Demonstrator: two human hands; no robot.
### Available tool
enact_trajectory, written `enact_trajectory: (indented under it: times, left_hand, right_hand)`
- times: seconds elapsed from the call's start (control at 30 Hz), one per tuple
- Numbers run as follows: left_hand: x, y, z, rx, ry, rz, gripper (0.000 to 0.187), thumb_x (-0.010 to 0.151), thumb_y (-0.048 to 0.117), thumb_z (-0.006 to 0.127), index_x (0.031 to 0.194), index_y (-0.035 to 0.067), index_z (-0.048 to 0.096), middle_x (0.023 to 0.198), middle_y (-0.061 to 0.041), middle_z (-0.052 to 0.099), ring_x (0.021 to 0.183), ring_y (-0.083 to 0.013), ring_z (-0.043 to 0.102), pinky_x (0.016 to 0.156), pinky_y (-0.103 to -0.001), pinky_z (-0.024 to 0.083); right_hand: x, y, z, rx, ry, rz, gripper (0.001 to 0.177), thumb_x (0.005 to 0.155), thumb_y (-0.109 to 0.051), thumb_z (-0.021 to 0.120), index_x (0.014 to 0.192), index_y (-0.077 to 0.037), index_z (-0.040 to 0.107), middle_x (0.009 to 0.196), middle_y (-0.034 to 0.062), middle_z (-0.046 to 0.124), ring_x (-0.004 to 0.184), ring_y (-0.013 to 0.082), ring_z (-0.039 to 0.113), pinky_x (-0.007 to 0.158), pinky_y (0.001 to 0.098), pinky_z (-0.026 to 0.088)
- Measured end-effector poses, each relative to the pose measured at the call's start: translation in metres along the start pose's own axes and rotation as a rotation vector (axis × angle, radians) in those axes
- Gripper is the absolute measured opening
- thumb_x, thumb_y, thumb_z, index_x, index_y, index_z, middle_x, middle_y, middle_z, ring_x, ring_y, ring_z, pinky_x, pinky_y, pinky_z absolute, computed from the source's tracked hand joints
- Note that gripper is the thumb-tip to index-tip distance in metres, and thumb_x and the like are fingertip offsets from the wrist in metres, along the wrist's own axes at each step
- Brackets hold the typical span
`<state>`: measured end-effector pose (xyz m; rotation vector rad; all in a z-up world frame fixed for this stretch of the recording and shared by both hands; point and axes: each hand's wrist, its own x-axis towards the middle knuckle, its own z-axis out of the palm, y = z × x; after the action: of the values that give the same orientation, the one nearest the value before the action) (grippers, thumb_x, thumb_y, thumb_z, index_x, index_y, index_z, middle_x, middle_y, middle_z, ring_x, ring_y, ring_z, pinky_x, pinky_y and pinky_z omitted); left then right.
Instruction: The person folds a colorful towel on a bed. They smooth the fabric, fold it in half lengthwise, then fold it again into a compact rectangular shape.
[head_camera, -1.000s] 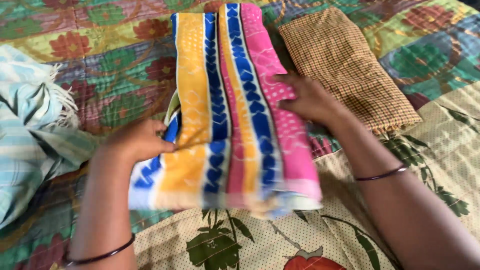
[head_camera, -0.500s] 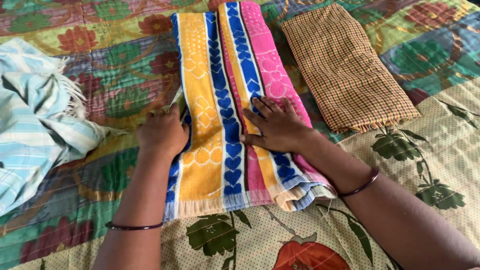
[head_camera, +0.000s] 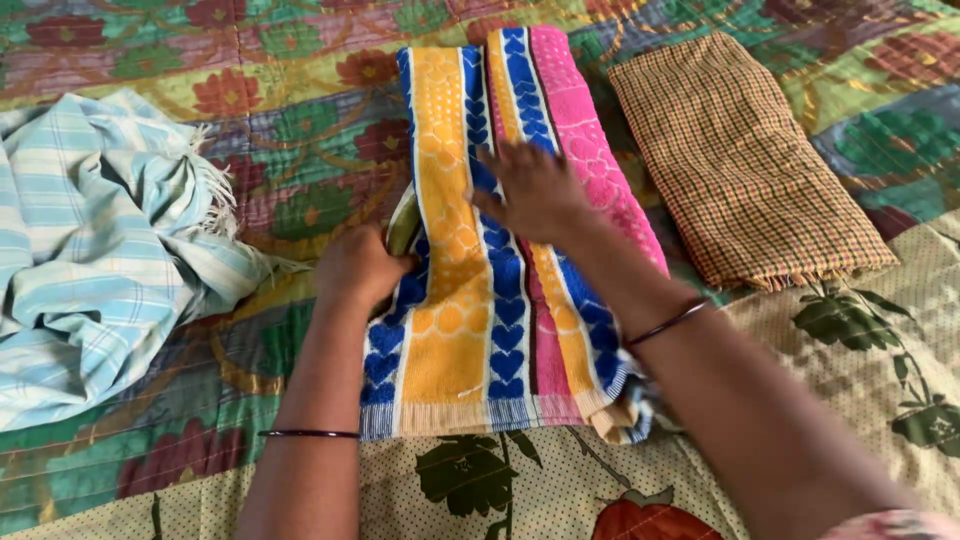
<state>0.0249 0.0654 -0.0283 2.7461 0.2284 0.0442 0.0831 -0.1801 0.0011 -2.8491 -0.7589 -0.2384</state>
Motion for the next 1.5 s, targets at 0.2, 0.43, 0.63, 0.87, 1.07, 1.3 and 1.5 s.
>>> enact_trajectory:
  times: [0.2, 0.43, 0.63, 0.87, 1.07, 1.3, 1.5]
  left_hand:
    - [0.004, 0.006, 0.003, -0.056, -0.038, -0.072, 0.056, 0.080, 0.033, 0.078, 0.132, 0.016, 0.067, 0.136, -0.013, 0.067, 0.124, -0.0312, 0.063, 0.104, -0.047, 0.051]
    - [0.012, -0.001, 0.004, -0.205, 0.040, -0.053, 0.058, 0.094, 0.027, 0.069, 0.145, 0.006, 0.053, 0.143, -0.020, 0.058, 0.130, -0.0365, 0.058, 0.107, -0.047, 0.047]
    - [0.000, 0.008, 0.001, -0.692, 0.232, 0.217, 0.064, 0.086, 0.012, 0.074, 0.145, 0.011, 0.049, 0.147, -0.016, 0.057, 0.123, -0.0319, 0.056, 0.097, -0.042, 0.047]
    - [0.003, 0.003, 0.002, -0.672, 0.130, -0.103, 0.041, 0.095, 0.016, 0.067, 0.135, 0.013, 0.072, 0.112, -0.022, 0.080, 0.096, -0.0383, 0.074, 0.085, -0.050, 0.058]
    - [0.008, 0.003, -0.004, -0.444, 0.340, 0.193, 0.049, 0.087, 0.022, 0.073, 0.133, 0.006, 0.066, 0.123, -0.020, 0.069, 0.103, -0.0353, 0.071, 0.086, -0.044, 0.055]
    - [0.009, 0.008, -0.004, -0.109, 0.048, 0.121, 0.061, 0.082, 0.030, 0.074, 0.138, 0.007, 0.061, 0.133, -0.024, 0.064, 0.119, -0.0389, 0.065, 0.101, -0.047, 0.052]
    - [0.000, 0.032, -0.011, -0.003, -0.037, 0.176, 0.061, 0.084, 0.036, 0.074, 0.136, 0.008, 0.058, 0.134, -0.022, 0.062, 0.121, -0.0386, 0.061, 0.100, -0.049, 0.050]
  right_hand:
    - [-0.003, 0.010, 0.043, 0.008, -0.136, 0.060, 0.075, 0.092, -0.067, 0.048, 0.154, -0.025, 0.041, 0.164, 0.0086, 0.029, 0.153, 0.0317, 0.015, 0.118, 0.0668, 0.011]
    - [0.001, 0.022, 0.035, -0.014, -0.171, -0.007, 0.072, 0.092, -0.065, 0.056, 0.151, -0.025, 0.047, 0.163, 0.0102, 0.032, 0.155, 0.0322, 0.017, 0.120, 0.0663, 0.014]
    - [-0.006, 0.004, 0.021, 0.009, -0.118, 0.016, 0.065, 0.090, -0.058, 0.061, 0.146, -0.024, 0.053, 0.161, 0.0076, 0.037, 0.152, 0.0277, 0.026, 0.119, 0.0675, 0.017]
    - [-0.011, -0.001, 0.026, 0.050, -0.124, -0.089, 0.058, 0.092, -0.051, 0.065, 0.142, -0.023, 0.058, 0.157, 0.0088, 0.042, 0.148, 0.0288, 0.034, 0.121, 0.0581, 0.024]
    - [-0.014, 0.001, 0.022, 0.249, 0.071, -0.082, 0.047, 0.091, -0.040, 0.064, 0.131, -0.014, 0.065, 0.146, 0.0080, 0.058, 0.137, 0.0288, 0.050, 0.109, 0.0568, 0.036]
    - [0.049, 0.001, 0.028, 0.265, -0.021, -0.297, 0.034, 0.095, -0.034, 0.061, 0.115, -0.010, 0.073, 0.122, 0.0146, 0.070, 0.117, 0.0355, 0.063, 0.102, 0.0471, 0.048]
    - [0.141, -0.036, 0.048, 0.328, -0.004, -0.244, 0.039, 0.098, -0.040, 0.058, 0.114, -0.008, 0.074, 0.124, 0.0203, 0.068, 0.116, 0.0384, 0.062, 0.102, 0.0480, 0.049]
